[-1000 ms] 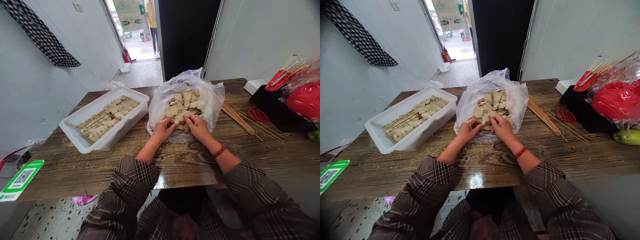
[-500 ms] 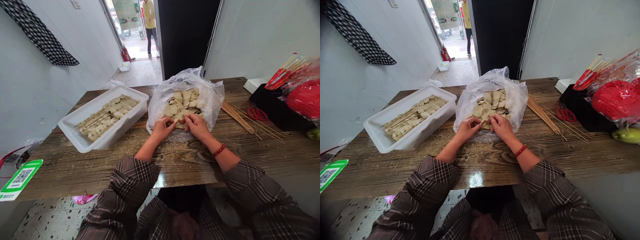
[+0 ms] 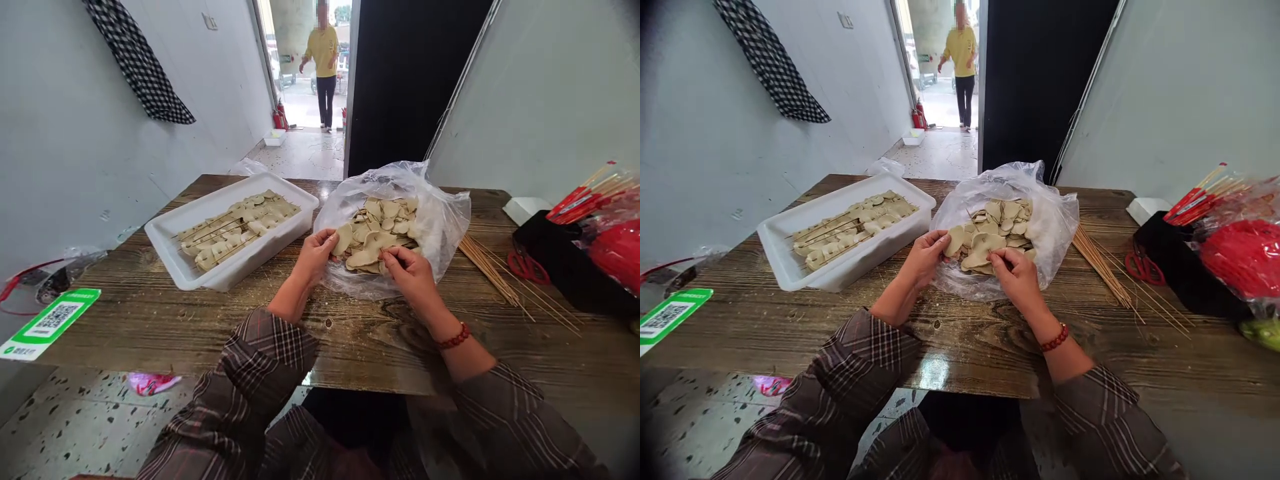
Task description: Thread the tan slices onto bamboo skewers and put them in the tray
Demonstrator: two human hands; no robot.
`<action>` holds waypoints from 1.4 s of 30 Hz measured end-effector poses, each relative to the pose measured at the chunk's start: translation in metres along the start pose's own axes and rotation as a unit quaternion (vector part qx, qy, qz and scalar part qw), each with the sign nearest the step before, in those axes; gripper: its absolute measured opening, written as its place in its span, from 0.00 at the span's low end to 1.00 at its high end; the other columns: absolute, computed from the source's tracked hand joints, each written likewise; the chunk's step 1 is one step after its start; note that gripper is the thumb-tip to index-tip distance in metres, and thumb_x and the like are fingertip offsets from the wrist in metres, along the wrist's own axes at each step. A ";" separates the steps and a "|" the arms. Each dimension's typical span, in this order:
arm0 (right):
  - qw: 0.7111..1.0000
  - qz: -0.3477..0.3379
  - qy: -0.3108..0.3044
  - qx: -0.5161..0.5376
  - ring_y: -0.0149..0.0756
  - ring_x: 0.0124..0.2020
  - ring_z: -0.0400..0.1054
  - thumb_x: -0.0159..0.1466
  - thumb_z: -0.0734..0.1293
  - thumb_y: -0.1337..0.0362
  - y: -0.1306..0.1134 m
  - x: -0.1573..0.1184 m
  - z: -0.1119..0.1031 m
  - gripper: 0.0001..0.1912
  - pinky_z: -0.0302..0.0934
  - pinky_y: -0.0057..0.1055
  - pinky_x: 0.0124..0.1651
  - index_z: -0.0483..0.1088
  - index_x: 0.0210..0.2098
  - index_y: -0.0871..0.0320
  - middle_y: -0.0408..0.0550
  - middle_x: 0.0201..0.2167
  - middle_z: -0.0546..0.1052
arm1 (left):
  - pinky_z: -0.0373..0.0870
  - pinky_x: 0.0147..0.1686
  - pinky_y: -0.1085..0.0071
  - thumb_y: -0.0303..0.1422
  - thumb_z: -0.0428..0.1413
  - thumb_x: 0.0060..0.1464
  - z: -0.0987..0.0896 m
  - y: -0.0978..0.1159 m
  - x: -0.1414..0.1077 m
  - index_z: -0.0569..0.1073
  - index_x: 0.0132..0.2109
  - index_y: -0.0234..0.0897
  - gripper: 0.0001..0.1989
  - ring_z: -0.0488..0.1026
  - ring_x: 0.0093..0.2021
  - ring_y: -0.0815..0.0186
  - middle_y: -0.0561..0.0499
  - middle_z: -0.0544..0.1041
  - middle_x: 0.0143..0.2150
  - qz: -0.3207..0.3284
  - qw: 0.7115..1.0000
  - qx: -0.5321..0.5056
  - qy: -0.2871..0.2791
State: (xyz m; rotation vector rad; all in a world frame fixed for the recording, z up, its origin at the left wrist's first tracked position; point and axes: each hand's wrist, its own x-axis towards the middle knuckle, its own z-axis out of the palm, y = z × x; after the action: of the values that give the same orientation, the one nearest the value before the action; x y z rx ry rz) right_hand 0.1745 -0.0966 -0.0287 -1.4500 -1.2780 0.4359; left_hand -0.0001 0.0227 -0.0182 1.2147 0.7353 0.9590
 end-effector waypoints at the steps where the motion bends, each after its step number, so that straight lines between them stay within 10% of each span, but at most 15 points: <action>1: 1.000 -0.005 -0.008 0.000 0.33 0.28 0.67 0.64 0.64 0.53 -0.003 -0.001 0.000 0.15 0.57 0.27 0.27 0.75 0.32 0.57 0.46 0.27 0.75 | 0.58 0.19 0.77 0.41 0.65 0.42 -0.001 0.001 0.000 0.76 0.38 0.32 0.18 0.64 0.23 0.73 0.53 0.74 0.28 0.009 1.000 0.001 0.002; 16: 0.998 -0.035 -0.043 0.003 0.35 0.29 0.69 0.63 0.66 0.57 -0.013 -0.006 0.007 0.13 0.61 0.30 0.32 0.77 0.29 0.58 0.46 0.26 0.77 | 0.66 0.31 0.74 0.33 0.68 0.35 -0.004 0.009 -0.002 0.76 0.36 0.32 0.18 0.71 0.26 0.71 0.51 0.78 0.28 0.010 0.999 0.003 0.046; 31: 0.995 -0.038 -0.083 -0.034 0.37 0.29 0.71 0.63 0.66 0.56 -0.005 -0.008 0.005 0.13 0.63 0.31 0.32 0.78 0.31 0.58 0.48 0.28 0.80 | 0.49 0.20 0.76 0.35 0.64 0.39 -0.009 0.015 0.000 0.78 0.34 0.33 0.13 0.55 0.21 0.76 0.56 0.69 0.23 0.060 0.994 -0.007 0.096; 42: 0.990 -0.057 -0.114 -0.063 0.38 0.30 0.72 0.64 0.65 0.57 -0.005 -0.010 0.003 0.13 0.64 0.32 0.34 0.78 0.31 0.57 0.48 0.29 0.81 | 0.60 0.28 0.74 0.35 0.65 0.37 -0.010 0.018 -0.001 0.77 0.33 0.33 0.14 0.66 0.28 0.71 0.53 0.74 0.26 0.062 0.995 -0.022 0.079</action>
State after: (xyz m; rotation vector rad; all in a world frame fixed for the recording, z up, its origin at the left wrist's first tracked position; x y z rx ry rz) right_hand 0.1668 -0.1045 -0.0290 -1.4523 -1.5888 0.4613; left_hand -0.0129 0.0276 -0.0024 1.1658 0.7658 1.1798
